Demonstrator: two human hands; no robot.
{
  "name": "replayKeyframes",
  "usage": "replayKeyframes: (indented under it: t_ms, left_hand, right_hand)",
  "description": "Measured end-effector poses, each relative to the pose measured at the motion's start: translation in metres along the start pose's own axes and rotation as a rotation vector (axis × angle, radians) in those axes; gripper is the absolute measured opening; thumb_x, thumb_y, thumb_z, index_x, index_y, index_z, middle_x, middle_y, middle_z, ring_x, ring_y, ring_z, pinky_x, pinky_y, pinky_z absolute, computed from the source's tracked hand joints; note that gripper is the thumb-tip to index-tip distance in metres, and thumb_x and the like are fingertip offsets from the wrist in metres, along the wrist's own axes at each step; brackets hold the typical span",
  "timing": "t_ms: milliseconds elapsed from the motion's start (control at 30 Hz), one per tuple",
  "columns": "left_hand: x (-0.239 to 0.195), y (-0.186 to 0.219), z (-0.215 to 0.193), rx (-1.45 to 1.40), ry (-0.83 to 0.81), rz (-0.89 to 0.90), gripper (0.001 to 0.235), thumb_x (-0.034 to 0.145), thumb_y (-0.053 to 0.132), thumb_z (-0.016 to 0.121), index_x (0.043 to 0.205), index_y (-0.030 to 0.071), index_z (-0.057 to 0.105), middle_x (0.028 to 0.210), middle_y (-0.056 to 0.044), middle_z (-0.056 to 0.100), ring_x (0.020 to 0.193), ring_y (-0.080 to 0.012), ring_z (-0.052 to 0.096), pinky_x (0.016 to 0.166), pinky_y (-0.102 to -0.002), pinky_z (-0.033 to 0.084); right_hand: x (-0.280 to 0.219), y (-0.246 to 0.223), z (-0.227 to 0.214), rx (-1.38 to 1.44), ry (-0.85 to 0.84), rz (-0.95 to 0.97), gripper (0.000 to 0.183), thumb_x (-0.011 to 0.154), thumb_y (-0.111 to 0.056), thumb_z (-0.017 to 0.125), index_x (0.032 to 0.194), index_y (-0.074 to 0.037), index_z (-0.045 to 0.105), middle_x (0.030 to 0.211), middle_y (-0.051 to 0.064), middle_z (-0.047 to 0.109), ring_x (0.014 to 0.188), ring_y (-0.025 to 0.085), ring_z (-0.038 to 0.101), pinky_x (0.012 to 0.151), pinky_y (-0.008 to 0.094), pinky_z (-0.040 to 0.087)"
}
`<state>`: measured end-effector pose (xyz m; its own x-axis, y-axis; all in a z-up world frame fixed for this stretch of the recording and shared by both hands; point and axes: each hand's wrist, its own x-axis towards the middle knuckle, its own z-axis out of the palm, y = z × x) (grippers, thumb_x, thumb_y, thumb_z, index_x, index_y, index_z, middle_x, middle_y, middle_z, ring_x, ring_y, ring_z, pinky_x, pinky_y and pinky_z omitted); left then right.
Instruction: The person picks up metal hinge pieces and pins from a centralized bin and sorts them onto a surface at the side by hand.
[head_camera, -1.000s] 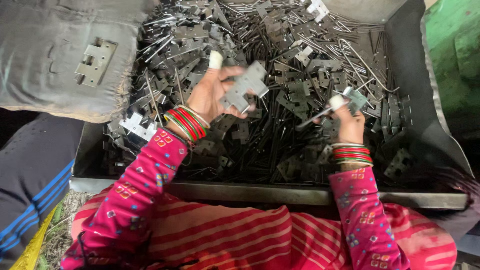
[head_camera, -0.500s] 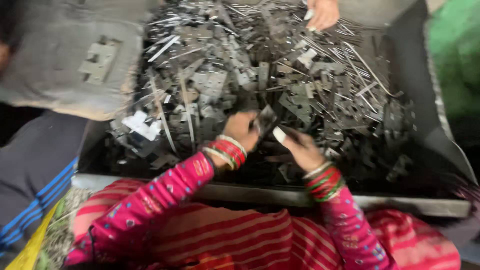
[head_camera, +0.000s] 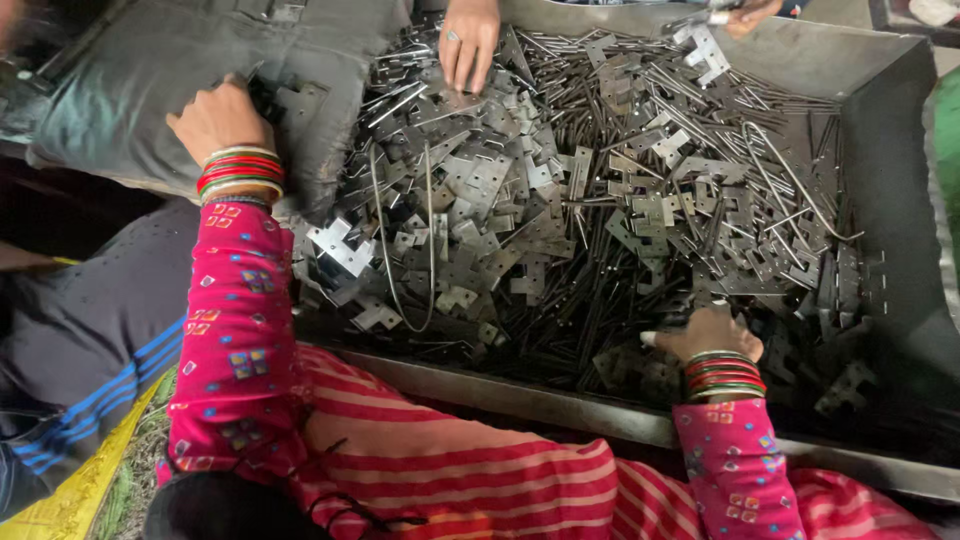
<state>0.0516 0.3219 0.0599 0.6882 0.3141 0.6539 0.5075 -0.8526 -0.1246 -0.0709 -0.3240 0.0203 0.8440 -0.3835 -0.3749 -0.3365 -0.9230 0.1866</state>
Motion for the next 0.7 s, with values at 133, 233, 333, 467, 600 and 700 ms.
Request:
replayKeyframes:
  t_ms: [133,233,333,467,600,700]
  left_hand:
    - [0.008,0.038,-0.052,0.006,0.162,0.079,0.023,0.089,0.02,0.065,0.11,0.014,0.069,0.086,-0.01,0.072,0.081,-0.0289,0.07,0.084,-0.056,0.046]
    - [-0.013,0.107,-0.13,-0.267,0.219,0.281,0.025,0.078,0.024,0.072,0.1,0.012,0.067,0.083,-0.009,0.068,0.084,-0.0298,0.066,0.09,-0.053,0.044]
    - [-0.058,0.169,-0.183,-0.536,-0.153,0.547,0.015,0.084,0.027,0.074,0.079,0.013,0.075,0.071,-0.011,0.072,0.068,-0.0308,0.072,0.062,-0.046,0.055]
    - [-0.13,0.207,-0.193,-0.472,-0.468,0.773,0.015,0.08,0.025,0.071,0.089,0.014,0.077,0.087,-0.013,0.075,0.095,-0.0316,0.072,0.092,-0.057,0.047]
    - [-0.167,0.221,-0.164,-0.273,-0.277,0.731,0.015,0.082,0.024,0.068,0.088,0.013,0.078,0.093,-0.012,0.075,0.097,-0.0308,0.071,0.086,-0.057,0.048]
    - [-0.163,0.22,-0.144,-0.316,-0.227,0.778,0.012,0.078,0.02,0.069,0.084,0.015,0.077,0.094,-0.01,0.075,0.096,-0.0296,0.073,0.087,-0.05,0.052]
  right_hand:
    - [0.005,-0.001,0.006,0.01,-0.023,0.003,0.082,0.064,-0.074,0.083,0.117,-0.011,0.079,0.125,0.015,0.073,0.119,0.034,0.068,0.097,0.05,0.052]
    - [-0.013,-0.004,0.006,0.008,0.147,-0.051,0.08,0.064,-0.073,0.082,0.114,-0.01,0.079,0.118,0.015,0.076,0.112,0.034,0.072,0.094,0.046,0.055]
    - [-0.028,-0.006,-0.01,0.132,0.225,-0.136,0.078,0.063,-0.071,0.084,0.112,-0.01,0.077,0.108,0.021,0.076,0.103,0.038,0.072,0.09,0.047,0.057]
    - [-0.036,0.004,-0.034,0.297,0.131,-0.279,0.063,0.059,-0.062,0.084,0.099,-0.014,0.081,0.101,0.019,0.076,0.099,0.038,0.072,0.088,0.049,0.056]
    - [-0.034,0.017,-0.032,0.459,0.252,-0.31,0.069,0.059,-0.059,0.09,0.097,-0.003,0.074,0.09,0.019,0.076,0.087,0.035,0.074,0.082,0.045,0.058]
    - [-0.024,0.034,-0.03,0.63,0.375,-0.453,0.063,0.063,-0.05,0.091,0.099,-0.002,0.073,0.09,0.017,0.076,0.084,0.029,0.075,0.081,0.041,0.058]
